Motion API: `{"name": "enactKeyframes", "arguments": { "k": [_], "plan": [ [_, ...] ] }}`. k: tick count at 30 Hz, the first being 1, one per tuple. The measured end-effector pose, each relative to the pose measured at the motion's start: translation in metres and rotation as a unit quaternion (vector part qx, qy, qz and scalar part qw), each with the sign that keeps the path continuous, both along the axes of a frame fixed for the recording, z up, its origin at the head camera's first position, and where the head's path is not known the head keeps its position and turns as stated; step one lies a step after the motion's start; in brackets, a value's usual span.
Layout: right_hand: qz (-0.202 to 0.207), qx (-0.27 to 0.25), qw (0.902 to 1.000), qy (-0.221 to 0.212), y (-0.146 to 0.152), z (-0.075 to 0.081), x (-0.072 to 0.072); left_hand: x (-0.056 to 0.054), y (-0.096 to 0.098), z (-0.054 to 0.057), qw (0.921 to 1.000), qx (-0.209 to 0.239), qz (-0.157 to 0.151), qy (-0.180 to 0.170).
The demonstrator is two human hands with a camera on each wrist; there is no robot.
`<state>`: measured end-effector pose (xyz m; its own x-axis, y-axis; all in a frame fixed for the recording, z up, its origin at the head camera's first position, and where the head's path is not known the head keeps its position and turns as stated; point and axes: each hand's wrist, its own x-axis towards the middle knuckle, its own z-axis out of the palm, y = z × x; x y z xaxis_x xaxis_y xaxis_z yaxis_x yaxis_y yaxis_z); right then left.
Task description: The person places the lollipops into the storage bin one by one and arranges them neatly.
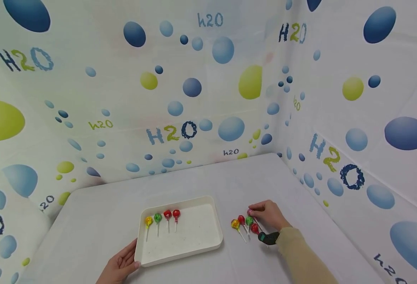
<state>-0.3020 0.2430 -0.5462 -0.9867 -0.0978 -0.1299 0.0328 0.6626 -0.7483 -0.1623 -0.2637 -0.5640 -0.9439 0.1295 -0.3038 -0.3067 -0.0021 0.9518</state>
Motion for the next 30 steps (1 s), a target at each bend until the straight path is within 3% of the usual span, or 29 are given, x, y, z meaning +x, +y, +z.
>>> {"name": "enactKeyframes", "arguments": {
  "k": [8,16,22,30],
  "plan": [
    [0.009,-0.009,0.9998,0.018,0.005,0.003,0.001,-0.002,-0.001,-0.003,1.0000,0.002,0.002,-0.001],
    [0.025,-0.052,0.9976,0.038,0.005,0.016,-0.009,-0.003,-0.003,-0.005,1.0000,0.000,-0.002,0.005],
    [0.034,-0.084,0.9950,0.042,-0.017,0.028,-0.016,-0.004,-0.005,-0.008,0.9999,0.009,-0.007,0.007],
    [0.037,-0.128,0.9904,0.037,-0.071,0.036,-0.022,-0.005,-0.006,-0.014,0.9997,0.019,-0.015,0.010]
  ]
}}
